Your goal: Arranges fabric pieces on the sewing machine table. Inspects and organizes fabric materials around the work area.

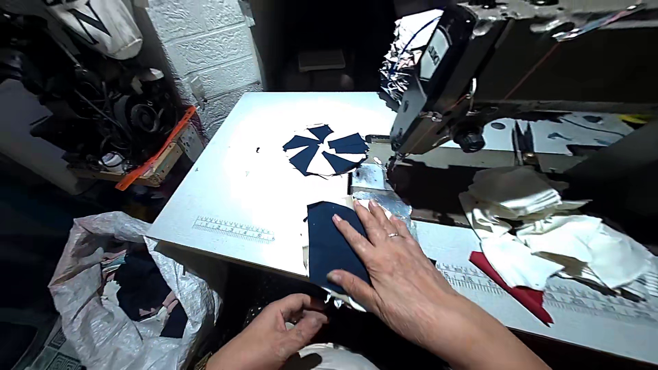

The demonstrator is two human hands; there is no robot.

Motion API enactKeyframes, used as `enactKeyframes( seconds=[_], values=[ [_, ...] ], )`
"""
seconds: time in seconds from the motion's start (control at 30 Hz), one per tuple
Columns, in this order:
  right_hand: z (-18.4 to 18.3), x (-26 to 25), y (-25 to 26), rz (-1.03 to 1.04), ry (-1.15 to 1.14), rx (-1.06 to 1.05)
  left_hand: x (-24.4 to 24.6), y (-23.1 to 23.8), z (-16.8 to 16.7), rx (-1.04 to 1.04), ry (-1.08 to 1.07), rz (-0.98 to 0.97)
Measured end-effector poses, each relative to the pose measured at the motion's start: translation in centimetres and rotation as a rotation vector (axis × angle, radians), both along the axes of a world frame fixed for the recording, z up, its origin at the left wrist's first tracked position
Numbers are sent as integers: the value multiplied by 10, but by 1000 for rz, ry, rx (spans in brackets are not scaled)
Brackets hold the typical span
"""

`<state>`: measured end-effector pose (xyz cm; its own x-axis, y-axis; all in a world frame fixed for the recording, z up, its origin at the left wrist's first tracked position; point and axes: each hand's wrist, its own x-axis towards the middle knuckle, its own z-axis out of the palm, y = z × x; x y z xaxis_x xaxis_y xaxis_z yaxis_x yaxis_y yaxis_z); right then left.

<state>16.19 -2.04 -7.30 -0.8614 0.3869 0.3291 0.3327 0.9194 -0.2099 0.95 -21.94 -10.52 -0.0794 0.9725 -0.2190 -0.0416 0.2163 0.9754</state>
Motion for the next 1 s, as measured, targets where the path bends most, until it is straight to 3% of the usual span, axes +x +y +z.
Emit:
enactKeyframes(
  seconds=[0.13, 0.33, 0.47, 0.6, 0.8, 1.0],
  values=[
    [1, -22, -21, 83, -11, -18, -5, -13, 5, -82, -327, 162],
    [6, -54, -34, 265, -44, -65, -10, -19, 26, -64, -457, 405],
    [9, -56, -36, 391, 88, -166, -18, -21, 36, -71, -459, 526],
    [13, -36, -16, 338, 203, -191, -37, -28, 46, -89, -391, 648],
    [-3, 17, 29, 149, 159, -158, -79, -35, 68, -109, -97, 787],
    [-3, 41, 29, 119, 107, -175, -133, -19, 83, -144, 145, 850]
  ],
)
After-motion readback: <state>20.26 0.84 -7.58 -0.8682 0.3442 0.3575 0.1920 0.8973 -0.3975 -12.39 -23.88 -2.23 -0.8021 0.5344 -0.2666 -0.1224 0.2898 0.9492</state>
